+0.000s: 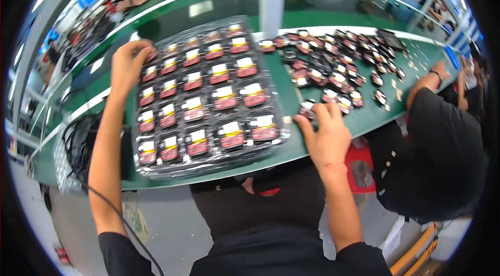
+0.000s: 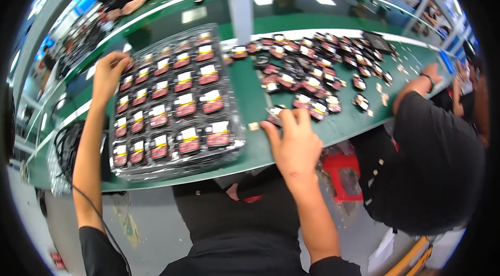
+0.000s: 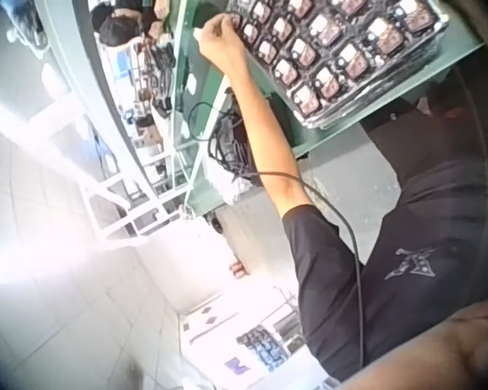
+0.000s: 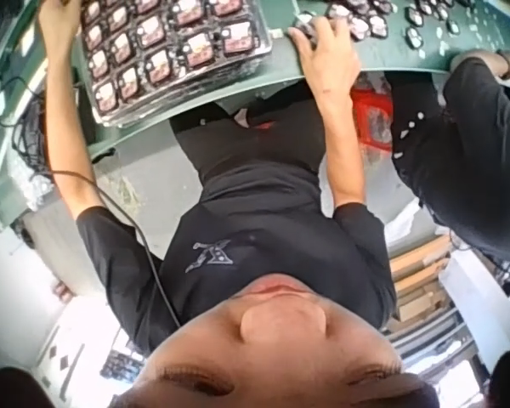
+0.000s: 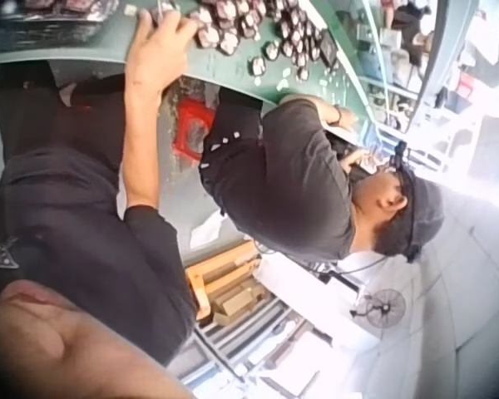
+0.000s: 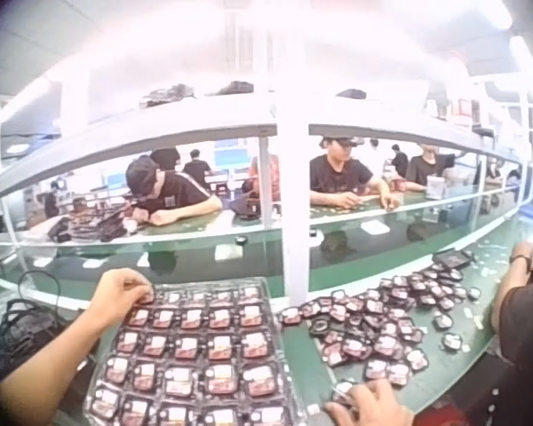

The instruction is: Manually assemble small electronic components into plastic housings and organize them in a tray.

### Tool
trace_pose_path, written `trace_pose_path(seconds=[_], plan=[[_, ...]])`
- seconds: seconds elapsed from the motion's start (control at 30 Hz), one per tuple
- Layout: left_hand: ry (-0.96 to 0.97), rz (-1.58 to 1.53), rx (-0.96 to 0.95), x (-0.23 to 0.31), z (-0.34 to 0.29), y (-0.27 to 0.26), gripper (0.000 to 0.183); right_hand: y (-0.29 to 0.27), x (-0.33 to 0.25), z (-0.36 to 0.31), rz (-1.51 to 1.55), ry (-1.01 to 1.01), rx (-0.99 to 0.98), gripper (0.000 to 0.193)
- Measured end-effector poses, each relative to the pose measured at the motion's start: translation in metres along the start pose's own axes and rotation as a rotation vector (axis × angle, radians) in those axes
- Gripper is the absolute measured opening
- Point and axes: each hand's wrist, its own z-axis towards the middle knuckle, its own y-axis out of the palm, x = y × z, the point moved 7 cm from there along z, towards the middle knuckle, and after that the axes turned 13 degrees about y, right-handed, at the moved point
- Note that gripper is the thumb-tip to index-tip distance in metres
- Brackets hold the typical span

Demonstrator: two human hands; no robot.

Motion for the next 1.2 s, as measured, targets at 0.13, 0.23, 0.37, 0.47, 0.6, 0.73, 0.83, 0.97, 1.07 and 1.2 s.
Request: trace_pose_path(seconds=[0.13,0.23,0.37,0.47,0.6,0.73,0.83,0.97,1.07,1.2], plan=[[0.062,0.013,0.045,0.010,-0.002,0.003,0.015,0.003,0.008,0.001,0.032,0.030,-0.005,0.028],[-0.007,-0.115,-0.099,0.011,0.006,0.012,0.019,0.004,0.010,0.002,0.017,0.036,0.004,0.026],[-0.011,-0.098,-0.158,0.032,0.006,0.015,0.018,0.004,0.014,0.002,0.032,0.049,-0.010,0.027],[-0.042,-0.046,-0.163,0.036,0.007,0.011,0.018,0.000,0.010,0.001,0.016,0.025,0.015,0.027],[0.180,0.225,-0.116,0.052,0.004,-0.004,0.017,-0.001,0.009,-0.001,0.049,0.024,0.010,0.026],[0.205,0.240,0.120,0.121,-0.003,-0.022,0.023,0.002,0.015,-0.002,0.088,0.046,-0.016,0.023],[0.405,0.278,0.169,0.210,-0.037,-0.032,0.028,-0.005,0.016,-0.001,0.164,0.034,0.008,0.020],[0.730,-0.037,0.080,0.290,-0.102,-0.020,0.026,-0.029,0.022,-0.002,0.519,0.064,-0.020,0.020],[0.705,-0.570,-0.150,0.316,-0.138,0.008,0.014,-0.046,0.017,-0.018,0.728,0.067,-0.144,0.031],[0.317,-1.018,-0.222,0.307,-0.183,0.067,0.023,-0.056,0.004,-0.049,0.975,-0.105,-0.299,0.047]])
